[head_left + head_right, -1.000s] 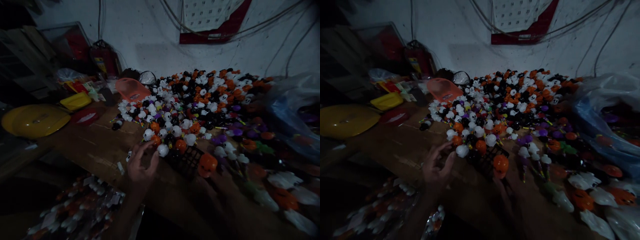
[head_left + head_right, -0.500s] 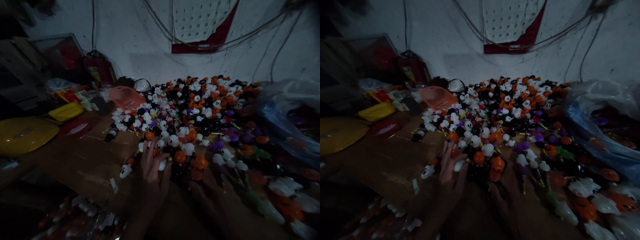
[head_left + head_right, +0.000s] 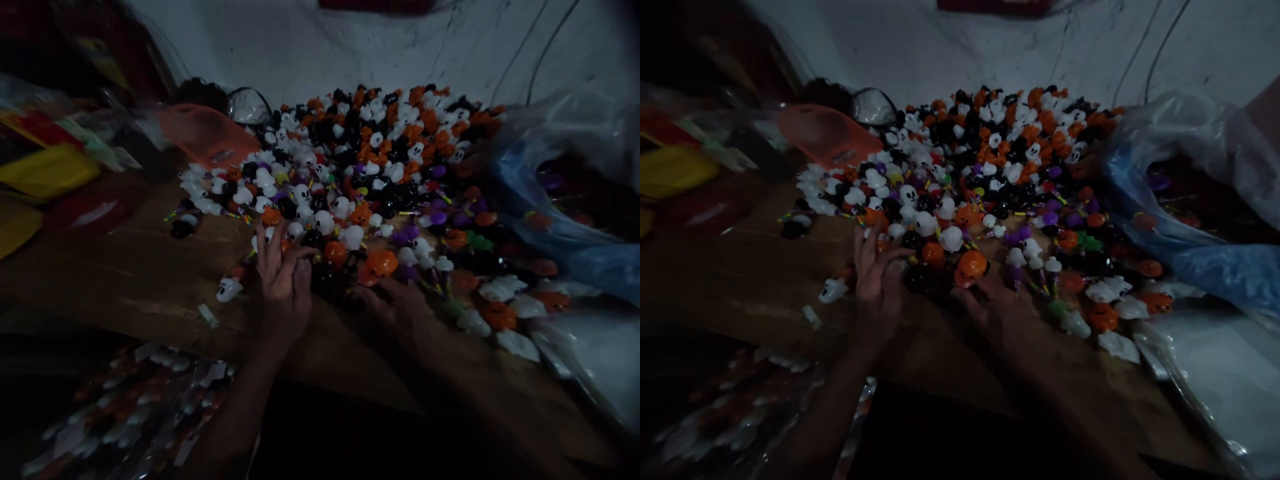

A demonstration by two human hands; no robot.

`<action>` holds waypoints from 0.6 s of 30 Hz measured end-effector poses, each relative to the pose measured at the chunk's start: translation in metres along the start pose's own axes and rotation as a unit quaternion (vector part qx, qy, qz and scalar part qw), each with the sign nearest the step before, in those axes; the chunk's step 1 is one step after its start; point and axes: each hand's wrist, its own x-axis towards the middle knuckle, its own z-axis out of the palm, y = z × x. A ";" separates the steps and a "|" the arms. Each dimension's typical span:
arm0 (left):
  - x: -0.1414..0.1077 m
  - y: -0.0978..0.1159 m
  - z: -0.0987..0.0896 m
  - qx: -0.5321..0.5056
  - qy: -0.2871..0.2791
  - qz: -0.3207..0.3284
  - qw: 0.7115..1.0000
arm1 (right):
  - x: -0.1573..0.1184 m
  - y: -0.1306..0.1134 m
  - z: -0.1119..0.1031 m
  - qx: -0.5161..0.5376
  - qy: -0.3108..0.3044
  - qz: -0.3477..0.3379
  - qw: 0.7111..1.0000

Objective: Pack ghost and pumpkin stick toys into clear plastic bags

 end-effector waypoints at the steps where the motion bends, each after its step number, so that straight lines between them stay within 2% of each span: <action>1: 0.000 0.000 0.000 -0.008 -0.001 -0.007 1.000 | 0.003 -0.002 0.002 0.028 0.010 0.011 0.999; 3: 0.001 -0.001 0.000 -0.017 -0.008 -0.019 1.000 | 0.007 -0.006 0.009 0.065 0.031 0.025 0.997; 6: 0.002 -0.001 -0.001 -0.018 -0.013 -0.025 0.999 | 0.011 -0.005 0.021 0.105 0.053 0.010 0.993; 10: 0.001 -0.002 0.001 -0.020 -0.003 -0.021 1.000 | 0.014 0.001 0.036 0.160 0.049 0.003 0.986; 13: 0.001 -0.002 0.002 -0.024 -0.001 -0.015 1.000 | 0.014 0.002 0.040 0.119 0.054 -0.029 0.991; 18: 0.000 -0.003 0.001 -0.017 -0.003 -0.016 1.000 | 0.009 0.004 0.040 0.052 0.105 -0.084 0.990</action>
